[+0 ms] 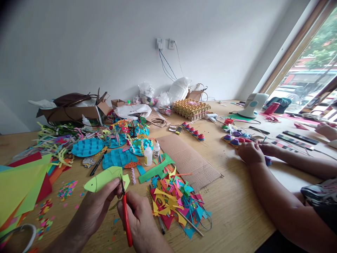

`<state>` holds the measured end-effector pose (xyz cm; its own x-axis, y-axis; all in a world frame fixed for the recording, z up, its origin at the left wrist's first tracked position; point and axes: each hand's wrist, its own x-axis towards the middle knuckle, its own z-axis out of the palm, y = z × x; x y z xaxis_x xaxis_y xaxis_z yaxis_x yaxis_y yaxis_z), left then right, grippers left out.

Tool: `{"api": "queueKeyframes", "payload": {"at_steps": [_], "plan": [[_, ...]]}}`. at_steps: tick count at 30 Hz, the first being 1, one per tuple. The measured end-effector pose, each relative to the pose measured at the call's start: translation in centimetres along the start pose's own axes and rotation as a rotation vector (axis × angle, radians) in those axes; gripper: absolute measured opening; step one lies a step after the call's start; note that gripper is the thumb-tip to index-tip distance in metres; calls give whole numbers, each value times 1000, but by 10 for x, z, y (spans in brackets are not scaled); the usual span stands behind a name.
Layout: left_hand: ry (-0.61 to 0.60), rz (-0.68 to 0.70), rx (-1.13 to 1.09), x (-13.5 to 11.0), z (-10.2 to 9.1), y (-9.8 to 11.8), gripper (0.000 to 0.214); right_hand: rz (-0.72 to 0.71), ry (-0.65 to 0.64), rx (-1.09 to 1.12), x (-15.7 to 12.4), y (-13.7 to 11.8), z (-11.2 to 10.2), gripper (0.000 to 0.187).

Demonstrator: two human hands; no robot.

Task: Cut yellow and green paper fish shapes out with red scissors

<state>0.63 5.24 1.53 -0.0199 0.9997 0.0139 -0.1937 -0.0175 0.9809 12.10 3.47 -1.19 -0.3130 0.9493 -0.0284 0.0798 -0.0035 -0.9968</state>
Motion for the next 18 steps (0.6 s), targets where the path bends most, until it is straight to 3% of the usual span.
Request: {"api": "queueKeyframes", "payload": {"at_steps": [8,18], "plan": [[12,9,28,2,0,-3,20,-17,-8,0,1,6,-1,29],[-143,-18,133,6,-18,-6,26,-35,-10,-7,-2,9,-2,26]]}}
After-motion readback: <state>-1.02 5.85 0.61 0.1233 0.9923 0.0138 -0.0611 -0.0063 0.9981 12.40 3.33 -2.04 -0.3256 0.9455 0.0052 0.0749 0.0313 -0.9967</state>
